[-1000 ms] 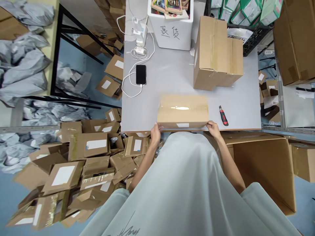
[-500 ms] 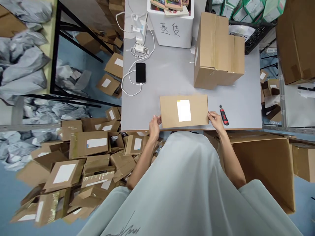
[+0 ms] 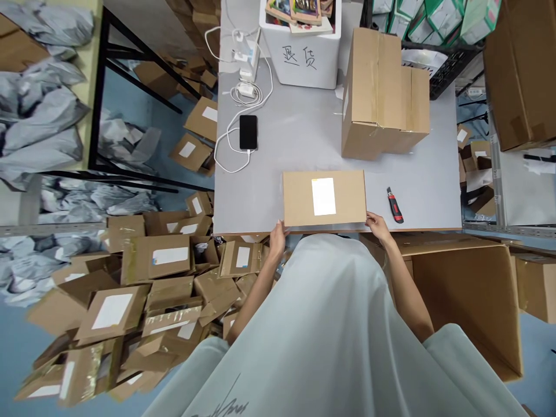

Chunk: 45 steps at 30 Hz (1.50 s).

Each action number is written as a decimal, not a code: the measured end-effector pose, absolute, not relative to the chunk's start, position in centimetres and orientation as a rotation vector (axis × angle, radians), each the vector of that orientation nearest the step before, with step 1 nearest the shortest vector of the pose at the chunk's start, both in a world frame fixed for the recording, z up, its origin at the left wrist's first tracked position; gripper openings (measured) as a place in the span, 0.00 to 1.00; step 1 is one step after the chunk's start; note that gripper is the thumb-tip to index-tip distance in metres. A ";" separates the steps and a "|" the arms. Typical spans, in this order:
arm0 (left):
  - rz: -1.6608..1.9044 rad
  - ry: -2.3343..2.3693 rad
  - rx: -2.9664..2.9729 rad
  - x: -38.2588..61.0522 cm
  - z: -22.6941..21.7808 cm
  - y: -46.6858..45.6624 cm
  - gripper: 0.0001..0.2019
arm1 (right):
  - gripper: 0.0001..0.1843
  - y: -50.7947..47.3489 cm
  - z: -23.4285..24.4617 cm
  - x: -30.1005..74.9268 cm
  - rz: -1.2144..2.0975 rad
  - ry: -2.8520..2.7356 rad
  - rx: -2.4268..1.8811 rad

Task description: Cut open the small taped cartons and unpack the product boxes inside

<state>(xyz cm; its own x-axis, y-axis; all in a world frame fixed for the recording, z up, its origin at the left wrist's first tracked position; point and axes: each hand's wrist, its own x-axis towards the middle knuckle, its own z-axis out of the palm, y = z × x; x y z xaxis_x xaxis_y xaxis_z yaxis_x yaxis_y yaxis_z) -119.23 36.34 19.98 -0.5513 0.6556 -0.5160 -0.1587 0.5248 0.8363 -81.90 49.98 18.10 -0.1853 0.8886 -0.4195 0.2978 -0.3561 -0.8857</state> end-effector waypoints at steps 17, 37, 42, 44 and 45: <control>1.461 1.719 0.675 -120.3 27.2 40.3 0.38 | 0.34 52.4 27.3 -82.7 1.209 -1.577 -1.428; 1.311 1.717 0.609 -120.5 25.6 40.6 0.32 | 0.45 52.4 24.1 -82.5 1.287 -1.406 -1.582; 1.145 1.772 0.461 -121.2 23.3 42.1 0.30 | 0.43 52.4 23.7 -80.7 1.282 -1.266 -1.598; 1.070 1.755 0.436 -120.5 22.3 42.6 0.28 | 0.42 52.7 23.5 -79.6 1.218 -1.206 -1.648; 1.045 1.731 0.435 -119.9 21.9 42.8 0.28 | 0.42 52.9 23.5 -78.9 1.172 -1.187 -1.681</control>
